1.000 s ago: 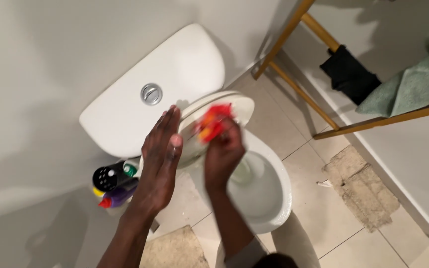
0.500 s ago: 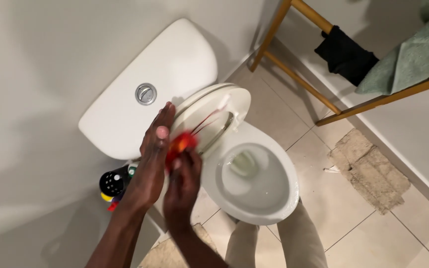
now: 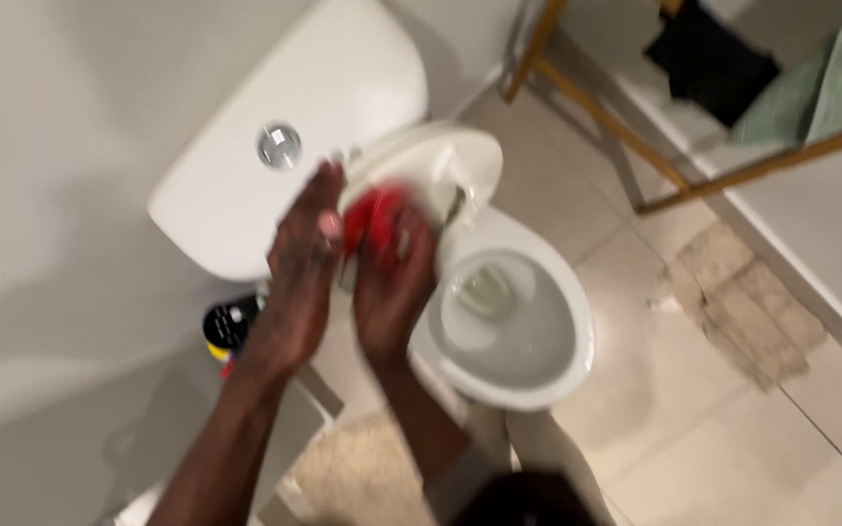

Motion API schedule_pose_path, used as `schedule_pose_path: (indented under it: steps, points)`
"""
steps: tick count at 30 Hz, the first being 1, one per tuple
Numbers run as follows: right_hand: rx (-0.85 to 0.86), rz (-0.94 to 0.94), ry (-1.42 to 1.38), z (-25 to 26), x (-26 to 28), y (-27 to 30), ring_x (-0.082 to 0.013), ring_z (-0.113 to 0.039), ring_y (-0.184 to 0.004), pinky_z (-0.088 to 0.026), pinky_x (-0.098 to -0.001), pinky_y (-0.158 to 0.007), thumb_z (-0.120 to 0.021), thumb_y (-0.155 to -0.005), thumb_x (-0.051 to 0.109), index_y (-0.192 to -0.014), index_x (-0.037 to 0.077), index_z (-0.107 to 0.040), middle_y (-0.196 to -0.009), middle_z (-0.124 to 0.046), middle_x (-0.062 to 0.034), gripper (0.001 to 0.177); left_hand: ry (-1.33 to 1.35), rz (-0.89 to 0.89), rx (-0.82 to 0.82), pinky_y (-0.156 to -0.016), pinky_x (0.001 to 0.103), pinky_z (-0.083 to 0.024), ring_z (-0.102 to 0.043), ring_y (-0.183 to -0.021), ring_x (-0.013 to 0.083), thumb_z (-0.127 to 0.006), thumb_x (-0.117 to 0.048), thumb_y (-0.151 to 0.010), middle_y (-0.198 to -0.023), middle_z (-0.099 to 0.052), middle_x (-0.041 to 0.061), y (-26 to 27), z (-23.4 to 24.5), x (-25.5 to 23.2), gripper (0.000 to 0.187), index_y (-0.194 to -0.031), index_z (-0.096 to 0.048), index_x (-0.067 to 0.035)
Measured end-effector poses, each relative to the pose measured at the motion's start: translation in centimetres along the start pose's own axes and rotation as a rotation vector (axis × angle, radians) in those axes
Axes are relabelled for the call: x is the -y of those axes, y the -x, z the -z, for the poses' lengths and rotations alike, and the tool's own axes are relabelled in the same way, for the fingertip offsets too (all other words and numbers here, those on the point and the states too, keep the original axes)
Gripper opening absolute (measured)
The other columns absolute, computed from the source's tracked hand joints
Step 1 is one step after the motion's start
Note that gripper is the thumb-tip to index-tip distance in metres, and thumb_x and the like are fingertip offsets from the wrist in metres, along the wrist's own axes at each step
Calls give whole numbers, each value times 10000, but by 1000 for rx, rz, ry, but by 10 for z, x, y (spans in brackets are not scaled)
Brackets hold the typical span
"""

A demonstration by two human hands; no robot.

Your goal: Cleaning a toilet and surrounding bathroom surfaces using cleaning agents and cloths.

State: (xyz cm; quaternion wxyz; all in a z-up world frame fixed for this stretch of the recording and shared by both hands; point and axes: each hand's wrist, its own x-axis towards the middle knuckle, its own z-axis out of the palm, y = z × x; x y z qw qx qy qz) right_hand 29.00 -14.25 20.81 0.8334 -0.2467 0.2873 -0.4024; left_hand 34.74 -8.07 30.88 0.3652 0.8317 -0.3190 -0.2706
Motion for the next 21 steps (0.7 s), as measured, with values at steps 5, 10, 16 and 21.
schedule_pose_path:
  steps: [5,10,16,21]
  points:
    - [-13,127,-42,-3,20,-9,-200,-616,-1177,-552,-320,-958,-519,-1070,69,-1348,-25,-559,-1288,-586,-107,296,-131,34,-79,-1243,491,-114,-198,-1578,330,-230,-652,-1031,-1714,-247,139,5,-14,-8,804,-1637,-276,-126]
    - [-117,428,569,26,21,-63,-184,-646,-1126,-589,-293,-906,-614,-1019,-47,-1295,-9,-655,-1312,-580,-103,281,-267,38,-100,-1235,526,-144,-242,-1556,375,-331,-583,-1053,-1696,-268,189,4,-21,-16,744,-1630,-297,-113]
    - [-375,163,307,52,7,-78,-142,-651,-921,-550,-281,-717,-650,-920,-61,-1207,23,-667,-1138,-666,-33,300,-539,-126,-243,-1229,547,-215,-282,-1530,457,-596,-289,-1018,-1652,-297,285,-2,-42,-16,729,-1615,-299,4]
    - [-308,425,598,124,-60,-104,-107,-542,-847,-514,-265,-753,-701,-1010,-76,-1100,-17,-698,-912,-631,-40,108,-850,-255,-191,-1273,529,-234,-279,-1591,370,-516,4,-994,-1691,-320,239,-25,-54,-5,670,-1634,-320,32]
